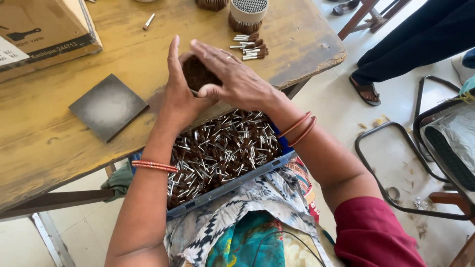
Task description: The person sits at a workbench assembling brushes. They take clumps of brown bristle material, press and pull them through the perforated metal base of a brush, trim loose fibers, and place the finished brush into a bowl with completed brushes, repeating the process.
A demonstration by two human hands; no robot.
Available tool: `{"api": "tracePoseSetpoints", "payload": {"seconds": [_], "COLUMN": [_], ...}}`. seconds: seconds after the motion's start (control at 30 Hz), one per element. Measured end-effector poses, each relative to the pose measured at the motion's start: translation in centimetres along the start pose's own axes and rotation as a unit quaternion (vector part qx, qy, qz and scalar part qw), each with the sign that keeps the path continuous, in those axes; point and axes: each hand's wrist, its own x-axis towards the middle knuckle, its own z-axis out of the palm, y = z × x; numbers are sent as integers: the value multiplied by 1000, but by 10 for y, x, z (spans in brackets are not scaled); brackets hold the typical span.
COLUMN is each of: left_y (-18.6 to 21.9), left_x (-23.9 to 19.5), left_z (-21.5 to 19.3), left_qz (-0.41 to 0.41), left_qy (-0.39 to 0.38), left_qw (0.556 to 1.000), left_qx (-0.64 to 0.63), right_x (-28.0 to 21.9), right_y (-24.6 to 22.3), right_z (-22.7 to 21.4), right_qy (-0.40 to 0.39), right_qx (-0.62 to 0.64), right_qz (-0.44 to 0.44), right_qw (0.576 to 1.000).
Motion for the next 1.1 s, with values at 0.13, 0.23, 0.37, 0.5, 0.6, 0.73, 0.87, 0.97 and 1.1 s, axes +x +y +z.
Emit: {"api": "tracePoseSetpoints", "payload": {"seconds": [0.13,0.23,0.37,0.5,0.6,0.73,0.87,0.97,1.1], "left_y": [1,8,24,10,14,21,13,-17,-11], "left_x": [0,-2,6,-9,-24,-33,-25,-12,2], "left_z": [-28,-42,-46,-39,-33,-31,-39,-35,-30], "left_qz": [-52,-120,-181,-138,-119,-80,-107,-124,29], "left_qy": [-8,-63,-76,-69,-55,-54,-56,-21,-5], "left_qw": [998,991,979,985,991,995,993,990,999], "left_qx": [-24,17,57,74,41,31,17,-66,-19], "right_x": [0,6,27,34,9,-15,-24,-24,-21], "right_y": [8,11,3,-8,6,-11,-7,0,-24], "right_z": [-24,-21,-35,-33,-17,-9,-2,1,-5], "right_qy": [13,-66,-119,-169,-93,-52,-9,39,41], "right_qx": [235,248,178,113,93,127,251,255,147], "right_qz": [34,74,95,131,-5,-21,45,21,23], "right_qw": [971,964,972,970,991,990,967,966,988]}}
